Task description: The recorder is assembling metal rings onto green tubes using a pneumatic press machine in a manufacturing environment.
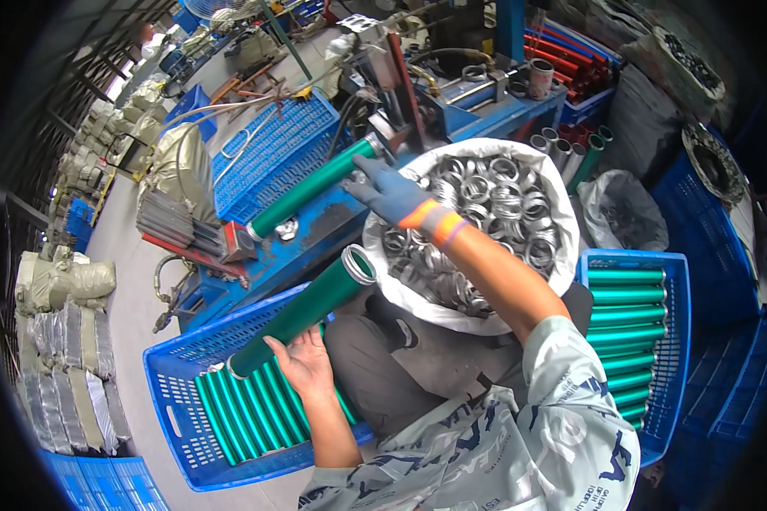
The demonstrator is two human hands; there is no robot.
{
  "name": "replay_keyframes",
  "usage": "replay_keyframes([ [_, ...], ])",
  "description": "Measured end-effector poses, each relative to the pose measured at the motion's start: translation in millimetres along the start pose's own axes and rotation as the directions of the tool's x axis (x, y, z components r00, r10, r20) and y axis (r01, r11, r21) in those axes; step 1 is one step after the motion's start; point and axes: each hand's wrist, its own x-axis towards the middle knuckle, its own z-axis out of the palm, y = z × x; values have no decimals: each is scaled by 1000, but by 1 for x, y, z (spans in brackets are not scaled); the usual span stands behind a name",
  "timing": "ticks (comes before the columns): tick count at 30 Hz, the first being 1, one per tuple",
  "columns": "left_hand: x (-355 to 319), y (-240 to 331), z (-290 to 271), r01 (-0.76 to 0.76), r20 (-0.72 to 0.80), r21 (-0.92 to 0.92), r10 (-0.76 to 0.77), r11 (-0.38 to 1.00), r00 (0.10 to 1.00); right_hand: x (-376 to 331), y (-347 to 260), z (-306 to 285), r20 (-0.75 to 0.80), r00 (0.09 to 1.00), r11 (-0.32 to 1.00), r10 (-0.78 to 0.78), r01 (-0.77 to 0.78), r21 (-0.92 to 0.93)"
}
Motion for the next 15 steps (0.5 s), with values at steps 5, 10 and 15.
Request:
replay_keyframes([
  [5,6,24,-10,-53,18,-46,54,998,998,107,23,78,23,978,768,-205,175,-616],
  [10,21,18,-15,-8,-36,4,9,1000,999,153,72,71,78,995,463,57,43,-885],
  [15,45,30,-31,-54,-72,167,67,985,995,133,-46,38,24,861,782,-508,473,-405],
])
